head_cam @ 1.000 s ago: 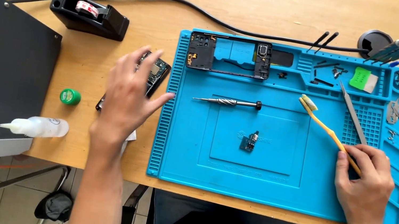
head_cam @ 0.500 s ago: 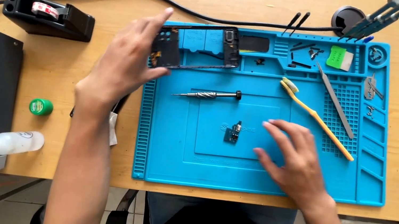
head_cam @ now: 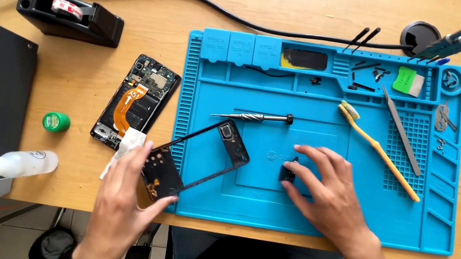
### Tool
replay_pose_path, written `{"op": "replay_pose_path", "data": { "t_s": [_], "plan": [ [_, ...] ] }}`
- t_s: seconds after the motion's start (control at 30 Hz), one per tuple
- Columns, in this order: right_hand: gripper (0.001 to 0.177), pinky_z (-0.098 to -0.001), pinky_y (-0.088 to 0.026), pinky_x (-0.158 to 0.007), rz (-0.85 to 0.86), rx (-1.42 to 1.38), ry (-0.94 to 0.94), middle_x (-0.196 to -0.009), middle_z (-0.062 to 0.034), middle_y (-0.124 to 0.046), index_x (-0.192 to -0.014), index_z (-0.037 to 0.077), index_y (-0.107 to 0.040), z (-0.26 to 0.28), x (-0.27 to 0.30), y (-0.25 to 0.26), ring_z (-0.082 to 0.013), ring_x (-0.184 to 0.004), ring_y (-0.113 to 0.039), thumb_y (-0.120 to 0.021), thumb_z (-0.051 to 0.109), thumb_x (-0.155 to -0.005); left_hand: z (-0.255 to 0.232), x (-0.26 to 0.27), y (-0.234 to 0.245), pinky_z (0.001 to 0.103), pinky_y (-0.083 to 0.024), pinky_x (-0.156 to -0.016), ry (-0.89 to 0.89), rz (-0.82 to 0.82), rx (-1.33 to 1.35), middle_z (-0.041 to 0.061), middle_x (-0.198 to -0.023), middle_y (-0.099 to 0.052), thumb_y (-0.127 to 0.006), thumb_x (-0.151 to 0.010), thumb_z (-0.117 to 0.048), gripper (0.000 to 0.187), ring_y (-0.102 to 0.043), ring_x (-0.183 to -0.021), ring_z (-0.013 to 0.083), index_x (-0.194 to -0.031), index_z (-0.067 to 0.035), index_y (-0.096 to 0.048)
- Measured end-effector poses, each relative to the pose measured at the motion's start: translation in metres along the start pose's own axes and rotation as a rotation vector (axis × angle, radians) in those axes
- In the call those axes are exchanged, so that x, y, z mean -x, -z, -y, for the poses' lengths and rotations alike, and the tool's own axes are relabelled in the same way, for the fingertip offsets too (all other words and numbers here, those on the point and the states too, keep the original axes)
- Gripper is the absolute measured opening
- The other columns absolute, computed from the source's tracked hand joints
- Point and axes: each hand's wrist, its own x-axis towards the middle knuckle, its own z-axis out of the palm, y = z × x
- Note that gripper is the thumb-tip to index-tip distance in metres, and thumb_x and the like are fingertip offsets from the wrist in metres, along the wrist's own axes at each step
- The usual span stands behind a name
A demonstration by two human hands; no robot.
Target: Repairing a mobile phone by desoldering components with a heat gun, cleaning the area, and reassembling the device.
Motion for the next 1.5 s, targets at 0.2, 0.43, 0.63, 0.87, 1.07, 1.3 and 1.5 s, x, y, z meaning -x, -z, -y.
{"op": "replay_pose_path", "data": {
  "t_s": [0.2, 0.43, 0.63, 0.87, 1.07, 1.3, 1.5],
  "plan": [
    [0.04, -0.0569, -0.046, -0.11, -0.153, 0.086, -0.224, -0.134, -0.0257, -0.059, -0.14, -0.003, -0.064, -0.096, 0.032, 0.045, -0.0435, -0.13, -0.056, -0.073, 0.006, -0.103, -0.028, -0.006, -0.023, 0.048, -0.041, -0.108, -0.074, -0.022, -0.129, 0.014, -0.15, -0.052, -0.079, -0.084, -0.048, 0.083, -0.048, -0.139, 0.0337, -0.153, -0.015, -0.047],
    [0.013, -0.0498, -0.055, -0.086, -0.005, 0.174, -0.293, -0.113, -0.0241, -0.071, -0.119, -0.007, -0.075, -0.171, 0.044, 0.047, -0.0411, -0.097, -0.068, -0.063, -0.003, -0.113, -0.113, -0.009, -0.102, 0.041, -0.047, -0.08, -0.402, 0.007, -0.152, 0.011, -0.123, -0.055, -0.074, -0.095, -0.048, 0.067, -0.053, -0.104, 0.0297, -0.151, -0.016, -0.054],
    [0.029, -0.0528, -0.054, -0.074, 0.124, 0.223, -0.335, -0.113, -0.015, -0.068, -0.13, 0.001, -0.07, -0.14, 0.028, 0.056, -0.0371, -0.096, -0.067, -0.073, 0.02, -0.108, -0.114, -0.015, -0.111, 0.038, -0.045, -0.074, -0.413, -0.073, -0.254, 0.007, -0.12, -0.054, -0.071, -0.094, -0.056, 0.059, -0.052, -0.098, 0.0258, -0.141, -0.021, -0.065],
    [0.035, -0.0499, -0.054, -0.07, 0.083, 0.193, -0.336, -0.105, -0.0152, -0.066, -0.138, 0.0, -0.065, -0.132, 0.019, 0.062, -0.0331, -0.08, -0.064, -0.073, 0.012, -0.107, -0.114, -0.016, -0.115, 0.038, -0.047, -0.077, -0.422, -0.067, -0.304, 0.006, -0.119, -0.052, -0.067, -0.096, -0.059, 0.061, -0.051, -0.097, 0.0237, -0.144, -0.022, -0.063],
    [0.028, -0.0462, -0.056, -0.075, 0.158, 0.098, -0.357, -0.113, -0.0173, -0.068, -0.122, -0.001, -0.069, -0.089, 0.003, 0.07, -0.0314, -0.091, -0.067, -0.07, 0.022, -0.106, -0.113, -0.016, -0.116, 0.037, -0.047, -0.077, -0.411, -0.067, -0.309, 0.005, -0.118, -0.053, -0.067, -0.095, -0.06, 0.061, -0.052, -0.096, 0.023, -0.143, -0.023, -0.063],
    [0.021, -0.0496, -0.053, -0.053, 0.236, 0.163, -0.305, -0.112, -0.0153, -0.073, -0.126, 0.003, -0.059, -0.037, 0.025, 0.08, -0.0325, -0.071, -0.067, -0.06, 0.014, -0.108, -0.114, -0.017, -0.114, 0.037, -0.046, -0.075, -0.415, -0.063, -0.312, 0.005, -0.121, -0.053, -0.069, -0.095, -0.06, 0.061, -0.051, -0.098, 0.0232, -0.143, -0.023, -0.064],
    [0.064, -0.0432, -0.045, -0.033, 0.56, 0.229, -0.216, -0.084, -0.0015, -0.05, -0.158, 0.032, -0.04, -0.03, 0.053, 0.059, -0.0263, -0.043, -0.051, -0.055, 0.014, -0.098, -0.115, -0.022, -0.113, 0.037, -0.046, -0.074, -0.403, -0.052, -0.316, 0.004, -0.119, -0.054, -0.067, -0.096, -0.059, 0.06, -0.053, -0.097, 0.022, -0.141, -0.02, -0.065]
  ]
}}
